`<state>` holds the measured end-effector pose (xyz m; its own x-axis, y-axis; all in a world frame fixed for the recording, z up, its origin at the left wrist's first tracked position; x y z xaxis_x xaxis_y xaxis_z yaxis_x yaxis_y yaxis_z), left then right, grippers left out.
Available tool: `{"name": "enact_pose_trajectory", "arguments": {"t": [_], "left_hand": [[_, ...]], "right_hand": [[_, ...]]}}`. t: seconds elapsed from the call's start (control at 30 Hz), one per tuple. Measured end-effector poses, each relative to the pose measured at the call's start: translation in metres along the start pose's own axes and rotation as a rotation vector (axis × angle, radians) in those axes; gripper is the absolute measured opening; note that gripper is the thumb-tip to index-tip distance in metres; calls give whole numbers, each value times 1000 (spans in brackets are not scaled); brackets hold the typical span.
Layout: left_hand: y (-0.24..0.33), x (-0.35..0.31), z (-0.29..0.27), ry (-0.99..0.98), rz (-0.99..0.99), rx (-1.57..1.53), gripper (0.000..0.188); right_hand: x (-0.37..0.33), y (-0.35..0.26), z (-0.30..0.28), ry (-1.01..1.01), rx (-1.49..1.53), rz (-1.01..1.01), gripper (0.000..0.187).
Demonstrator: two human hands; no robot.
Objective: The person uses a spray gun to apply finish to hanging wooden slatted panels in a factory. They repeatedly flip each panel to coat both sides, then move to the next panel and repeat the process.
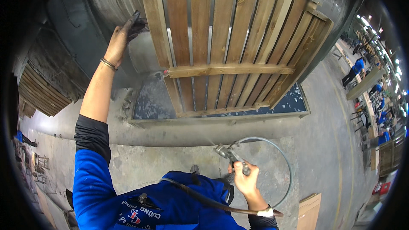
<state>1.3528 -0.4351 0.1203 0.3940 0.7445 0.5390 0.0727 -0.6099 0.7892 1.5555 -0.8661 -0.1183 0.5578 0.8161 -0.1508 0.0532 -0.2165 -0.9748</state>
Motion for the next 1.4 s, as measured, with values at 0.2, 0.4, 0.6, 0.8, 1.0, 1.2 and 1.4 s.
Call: {"name": "enact_pose_trajectory", "arguments": {"t": [0.2, 0.4, 0.6, 0.8, 1.0, 1.2, 1.4], "left_hand": [[-37, 20, -8, -61, -64, -168, 54], [-40, 19, 4, -39, -50, -191, 52], [-37, 19, 17, 28, -15, -185, 52], [-33, 13, 18, 132, 28, -171, 55], [-27, 4, 16, 107, 48, -111, 59], [-26, -4, 6, 155, 71, -69, 69], [-3, -27, 14, 158, 136, -4, 73]], "right_hand": [[14, 57, -9, 175, 5, 225, 51], [2, 89, -75, 670, -148, 225, 56], [-38, 97, -88, 684, -75, 277, 50], [-68, 69, -75, 453, 80, 115, 54], [-81, 26, -127, 697, 138, 99, 48], [-89, -26, -168, 800, 27, -239, 49], [-86, -62, -190, 620, -161, -361, 53]]}}
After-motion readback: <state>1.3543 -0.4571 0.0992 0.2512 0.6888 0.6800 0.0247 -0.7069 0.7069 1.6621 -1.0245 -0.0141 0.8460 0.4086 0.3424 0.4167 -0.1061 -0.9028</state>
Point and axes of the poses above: each hand's wrist, its own x-axis towards the middle knuckle, its own z-axis out of the palm, y = z × x, the point moved 2 cm from there along x, towards the middle knuckle, and after that the axes turned 10 degrees about z, right-handed, at the moved point
